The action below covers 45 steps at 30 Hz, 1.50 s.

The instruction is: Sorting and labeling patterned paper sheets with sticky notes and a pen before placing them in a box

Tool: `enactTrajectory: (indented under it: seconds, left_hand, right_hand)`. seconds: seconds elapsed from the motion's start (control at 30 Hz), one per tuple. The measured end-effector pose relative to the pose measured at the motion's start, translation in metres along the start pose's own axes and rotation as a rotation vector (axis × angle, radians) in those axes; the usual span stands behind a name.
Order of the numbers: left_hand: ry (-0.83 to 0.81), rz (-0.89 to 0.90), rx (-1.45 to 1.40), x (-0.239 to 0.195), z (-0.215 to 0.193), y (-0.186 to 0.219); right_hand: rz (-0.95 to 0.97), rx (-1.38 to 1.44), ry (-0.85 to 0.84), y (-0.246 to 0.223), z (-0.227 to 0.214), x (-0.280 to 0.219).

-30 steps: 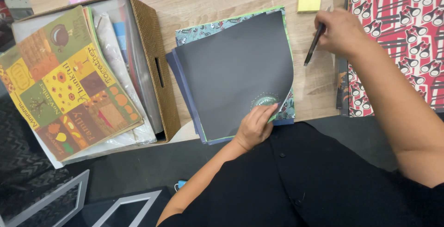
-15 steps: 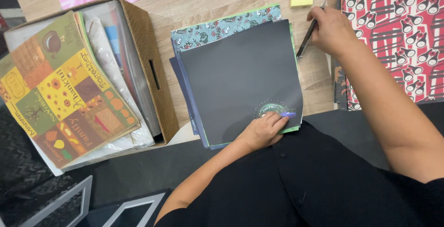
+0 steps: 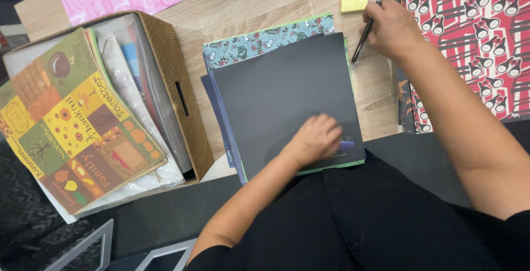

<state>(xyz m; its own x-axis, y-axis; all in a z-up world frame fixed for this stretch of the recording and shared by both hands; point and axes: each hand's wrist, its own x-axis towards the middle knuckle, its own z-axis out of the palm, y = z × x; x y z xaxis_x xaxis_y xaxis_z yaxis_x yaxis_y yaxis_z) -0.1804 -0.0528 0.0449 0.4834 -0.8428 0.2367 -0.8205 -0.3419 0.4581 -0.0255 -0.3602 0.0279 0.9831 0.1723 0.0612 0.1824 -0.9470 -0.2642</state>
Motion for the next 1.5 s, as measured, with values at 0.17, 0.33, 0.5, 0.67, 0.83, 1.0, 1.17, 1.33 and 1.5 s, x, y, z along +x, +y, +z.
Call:
enactTrajectory:
  seconds: [0.17, 0.33, 0.5, 0.67, 0.83, 1.0, 1.17, 1.33, 1.5]
  left_hand:
    - [0.214, -0.189, 0.102, 0.032, -0.009, -0.084]
    - [0.044, -0.412, 0.233, 0.067, -0.028, -0.128]
    - [-0.075, -0.448, 0.326, 0.077, -0.021, -0.135]
    - [0.06, -0.405, 0.199, 0.075, -0.027, -0.13]
    - [0.138, -0.338, 0.157, 0.071, -0.03, -0.127]
    - [0.058, -0.446, 0.099, 0.073, -0.029, -0.129]
    - [0.05, -0.485, 0.045, 0.075, -0.031, -0.129]
    - [0.052, -0.482, 0.039, 0.078, -0.037, -0.126]
    - [0.055, -0.475, 0.069, 0.078, -0.035, -0.126]
  right_hand:
    - [0.015, 0.169, 0.056, -0.007, 0.002, 0.001]
    - [-0.008, 0.281, 0.016, -0.022, -0.005, 0.006]
    - [-0.172, 0.407, 0.034, -0.043, -0.012, 0.0]
    - [0.103, 0.221, -0.007, -0.025, 0.0, -0.002]
    - [0.116, 0.14, -0.174, -0.012, -0.007, 0.001]
    - [0.108, 0.066, -0.221, -0.02, -0.022, 0.003]
    - [0.032, 0.158, 0.04, -0.049, -0.018, -0.017]
    - [-0.112, 0.069, 0.172, -0.064, 0.0, -0.022]
    - [-0.308, -0.022, 0.401, -0.059, 0.005, -0.021]
